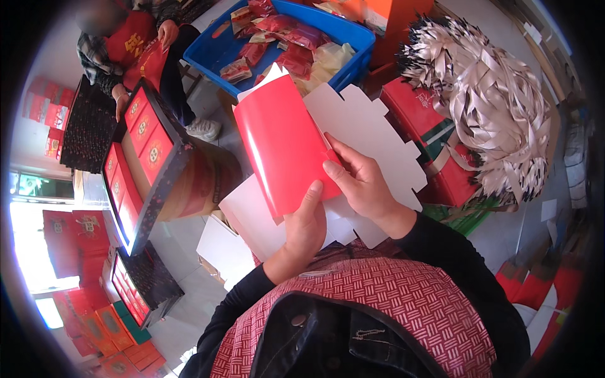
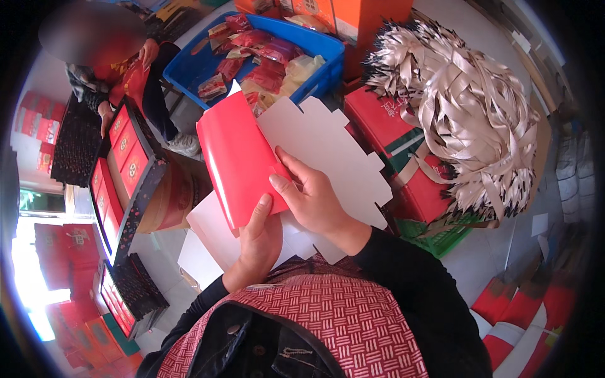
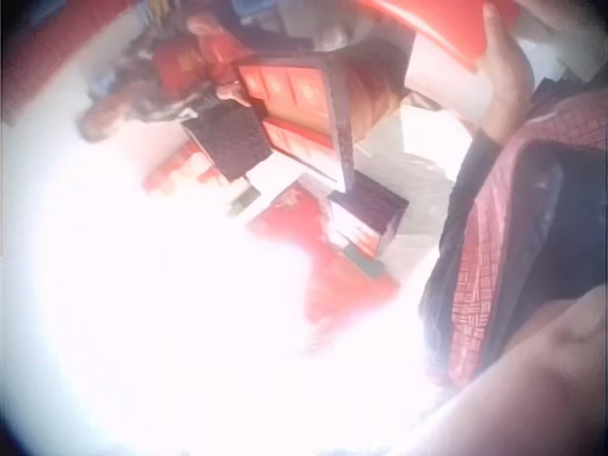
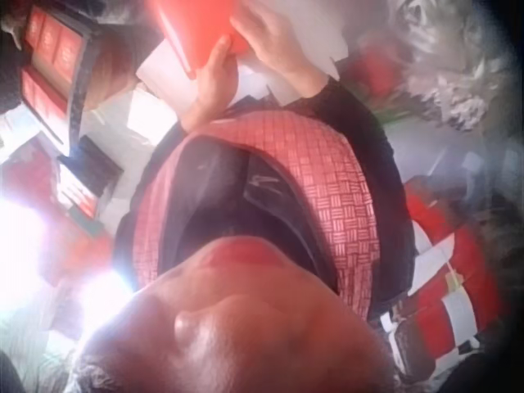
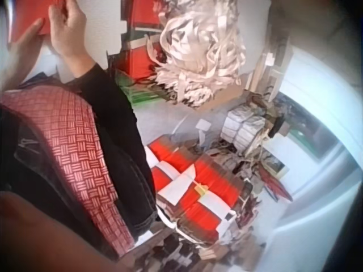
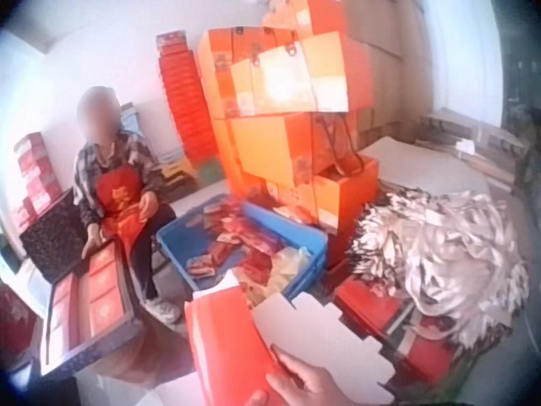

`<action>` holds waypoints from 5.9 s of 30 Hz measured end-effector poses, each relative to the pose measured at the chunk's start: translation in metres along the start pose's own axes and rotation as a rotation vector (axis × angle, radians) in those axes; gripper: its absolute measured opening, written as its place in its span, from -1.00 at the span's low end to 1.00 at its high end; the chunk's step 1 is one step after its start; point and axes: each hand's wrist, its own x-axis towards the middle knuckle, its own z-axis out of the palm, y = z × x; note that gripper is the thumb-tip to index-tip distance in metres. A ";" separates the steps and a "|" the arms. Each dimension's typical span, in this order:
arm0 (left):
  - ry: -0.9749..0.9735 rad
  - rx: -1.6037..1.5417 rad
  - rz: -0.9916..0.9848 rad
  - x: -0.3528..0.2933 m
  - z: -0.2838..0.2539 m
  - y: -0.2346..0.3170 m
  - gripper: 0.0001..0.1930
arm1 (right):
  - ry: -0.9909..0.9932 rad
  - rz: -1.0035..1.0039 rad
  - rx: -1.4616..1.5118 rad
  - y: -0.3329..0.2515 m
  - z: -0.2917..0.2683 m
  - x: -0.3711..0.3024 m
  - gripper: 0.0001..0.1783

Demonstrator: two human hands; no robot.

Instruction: The person assembles red decorative boxes by folding white cardboard pieces and inserting them into red sleeves. They repeatedly pick up flat cardboard, fold it into a box shape, and place it into a red sleeve, then arrange the finished boxes into a larger tray.

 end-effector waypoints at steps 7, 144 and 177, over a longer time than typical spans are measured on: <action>0.003 -0.041 -0.052 0.003 -0.003 -0.005 -0.48 | 0.118 0.140 0.420 0.002 0.010 -0.001 -0.52; -0.145 0.437 0.338 0.087 -0.065 0.086 -0.73 | -0.935 0.379 -0.490 -0.031 0.040 0.213 -0.76; -0.154 0.505 0.308 0.084 -0.068 0.087 -0.55 | -0.766 -0.026 -0.697 -0.034 0.051 0.186 -0.86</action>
